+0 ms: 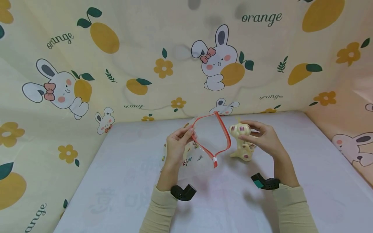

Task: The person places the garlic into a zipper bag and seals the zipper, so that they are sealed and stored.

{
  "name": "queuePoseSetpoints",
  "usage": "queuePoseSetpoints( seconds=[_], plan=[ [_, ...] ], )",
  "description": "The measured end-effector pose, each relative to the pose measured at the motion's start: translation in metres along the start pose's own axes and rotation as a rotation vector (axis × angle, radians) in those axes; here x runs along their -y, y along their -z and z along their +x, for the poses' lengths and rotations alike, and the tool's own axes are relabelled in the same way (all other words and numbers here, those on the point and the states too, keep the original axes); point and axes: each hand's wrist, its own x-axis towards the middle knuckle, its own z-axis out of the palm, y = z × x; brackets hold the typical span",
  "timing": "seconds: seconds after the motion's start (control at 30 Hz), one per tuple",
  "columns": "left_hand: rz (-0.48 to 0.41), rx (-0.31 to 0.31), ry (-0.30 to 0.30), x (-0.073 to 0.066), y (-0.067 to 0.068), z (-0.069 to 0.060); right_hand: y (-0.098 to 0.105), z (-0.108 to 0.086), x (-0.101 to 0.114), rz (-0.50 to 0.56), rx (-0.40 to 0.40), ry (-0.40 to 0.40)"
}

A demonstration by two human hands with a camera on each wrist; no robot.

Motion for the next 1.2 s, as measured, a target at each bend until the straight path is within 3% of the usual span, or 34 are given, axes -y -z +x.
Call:
queuePoseSetpoints(
  seconds=[0.53, 1.2],
  plan=[
    [0.005, 0.018, 0.000, 0.003, -0.001, 0.000, -0.003, -0.001, 0.003, 0.048, -0.059, 0.056],
    [0.002, 0.024, -0.004, 0.003, -0.002, -0.001, -0.016, 0.000, 0.011, 0.089, -0.078, 0.098]
  ],
)
